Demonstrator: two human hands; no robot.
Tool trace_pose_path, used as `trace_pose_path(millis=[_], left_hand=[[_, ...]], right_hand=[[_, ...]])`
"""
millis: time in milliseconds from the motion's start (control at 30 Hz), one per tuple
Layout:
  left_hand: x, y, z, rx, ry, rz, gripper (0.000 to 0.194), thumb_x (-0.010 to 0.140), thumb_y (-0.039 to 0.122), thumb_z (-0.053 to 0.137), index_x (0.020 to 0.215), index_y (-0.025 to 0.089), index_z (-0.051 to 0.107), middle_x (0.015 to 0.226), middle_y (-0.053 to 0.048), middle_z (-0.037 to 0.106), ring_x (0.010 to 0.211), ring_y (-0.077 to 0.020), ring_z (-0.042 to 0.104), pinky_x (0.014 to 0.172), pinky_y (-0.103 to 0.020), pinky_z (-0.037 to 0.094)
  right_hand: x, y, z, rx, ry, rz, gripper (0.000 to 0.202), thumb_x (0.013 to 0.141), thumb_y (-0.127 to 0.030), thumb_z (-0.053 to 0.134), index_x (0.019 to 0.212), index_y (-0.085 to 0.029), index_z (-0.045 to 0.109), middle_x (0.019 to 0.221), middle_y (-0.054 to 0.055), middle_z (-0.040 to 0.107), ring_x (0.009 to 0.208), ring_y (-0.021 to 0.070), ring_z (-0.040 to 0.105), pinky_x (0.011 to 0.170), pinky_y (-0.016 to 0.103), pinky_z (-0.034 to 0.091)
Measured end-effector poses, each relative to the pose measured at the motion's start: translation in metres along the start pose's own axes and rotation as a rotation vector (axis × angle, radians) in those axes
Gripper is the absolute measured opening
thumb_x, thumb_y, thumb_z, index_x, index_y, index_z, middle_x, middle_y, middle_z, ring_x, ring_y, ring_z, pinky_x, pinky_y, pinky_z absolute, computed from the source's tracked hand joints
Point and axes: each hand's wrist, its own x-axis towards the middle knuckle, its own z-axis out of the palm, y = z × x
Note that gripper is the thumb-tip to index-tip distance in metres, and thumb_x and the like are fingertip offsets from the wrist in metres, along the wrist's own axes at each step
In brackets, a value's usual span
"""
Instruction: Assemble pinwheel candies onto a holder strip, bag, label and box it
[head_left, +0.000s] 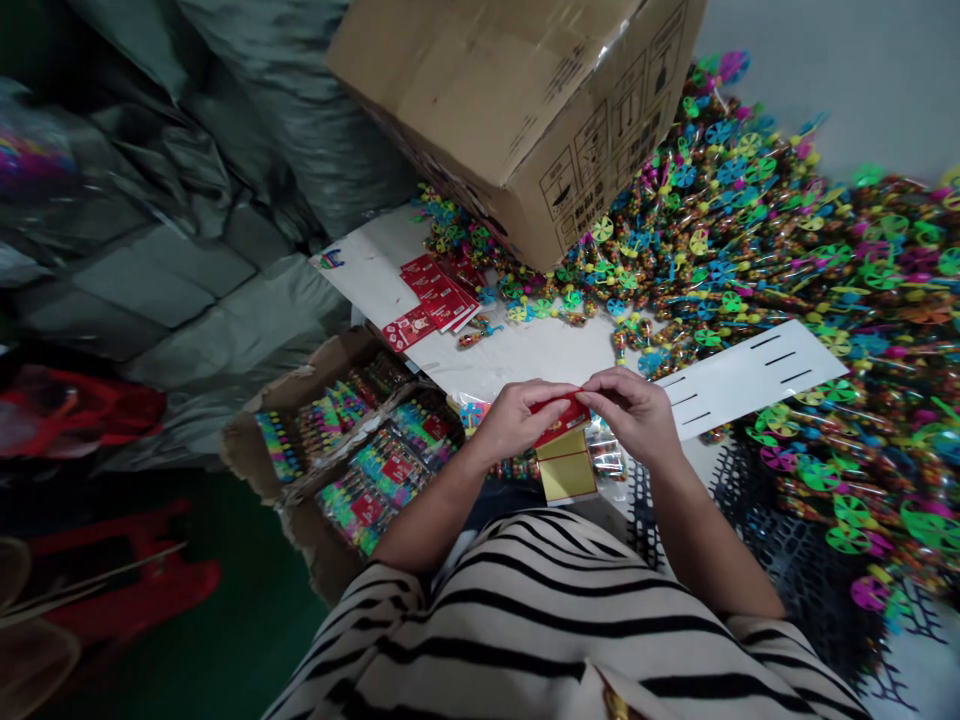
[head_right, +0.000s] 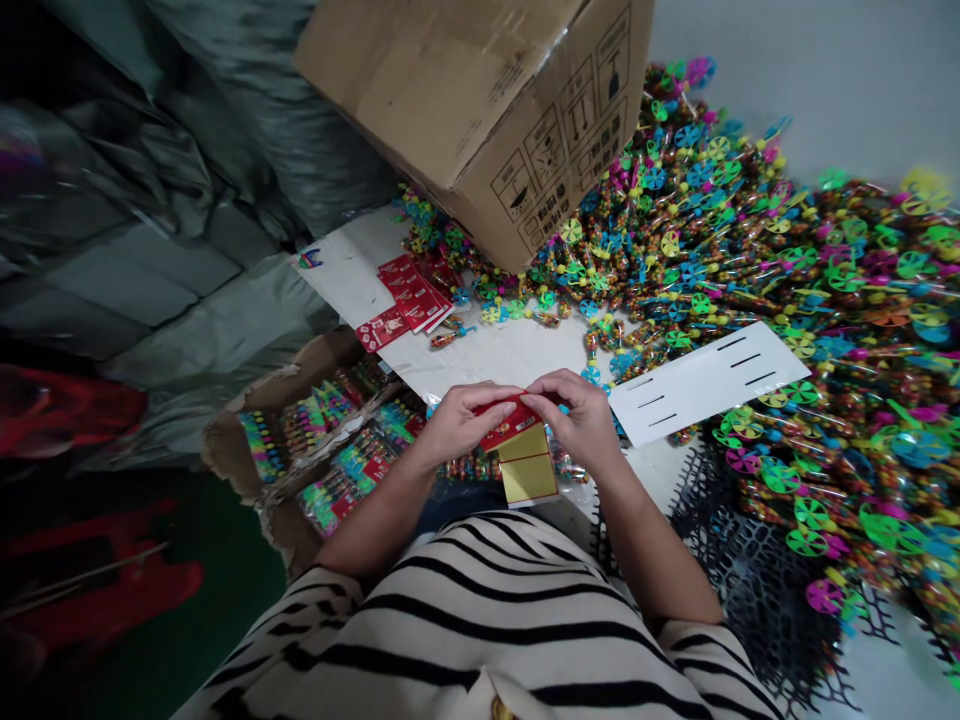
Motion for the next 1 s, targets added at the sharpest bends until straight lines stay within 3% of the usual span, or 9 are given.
trace_pose_path(millis=[333,567,767,1000], left_hand=[[0.001,0.000,0.004,-0.059,0.008,-0.057,0.031,0.084,0.030,0.059,0.106,0.015,0.073,0.104,-0.010,0.073,0.092,-0.0191,0.068,0.084,-0.027,0.052],[0.015,-0.004,-0.006,-0.132,-0.084,-0.243,0.034,0.078,0.040,0.062,0.080,0.010,0.076,0.073,-0.005,0.072,0.067,-0.0144,0.062,0.060,-0.021,0.047],[0.026,-0.003,-0.013,-0.127,-0.146,-0.296,0.020,0.069,0.028,0.063,0.068,0.011,0.075,0.063,-0.001,0.068,0.060,-0.0112,0.057,0.058,-0.020,0.043],[0.030,-0.005,-0.032,-0.057,0.072,-0.443,0.017,0.064,0.023,0.061,0.063,0.012,0.073,0.052,0.002,0.061,0.052,-0.0092,0.050,0.052,-0.020,0.039]], right_hand=[[-0.002,0.000,0.004,-0.174,0.060,-0.197,0.005,0.088,-0.021,0.057,0.084,-0.021,0.061,0.078,0.003,0.062,0.074,0.0150,0.059,0.066,0.029,0.048],[-0.002,0.009,0.008,-0.575,0.022,-0.464,0.014,0.093,-0.018,0.050,0.084,-0.020,0.060,0.085,0.006,0.062,0.079,0.0170,0.052,0.074,0.031,0.041],[-0.003,0.015,0.014,-0.722,0.045,-0.578,0.015,0.093,-0.018,0.050,0.083,-0.020,0.062,0.084,0.005,0.064,0.084,0.0167,0.051,0.079,0.031,0.036],[-0.013,0.003,0.018,-0.600,0.048,-0.629,0.013,0.092,-0.012,0.051,0.087,-0.021,0.060,0.092,0.002,0.068,0.093,0.0147,0.056,0.087,0.033,0.035]])
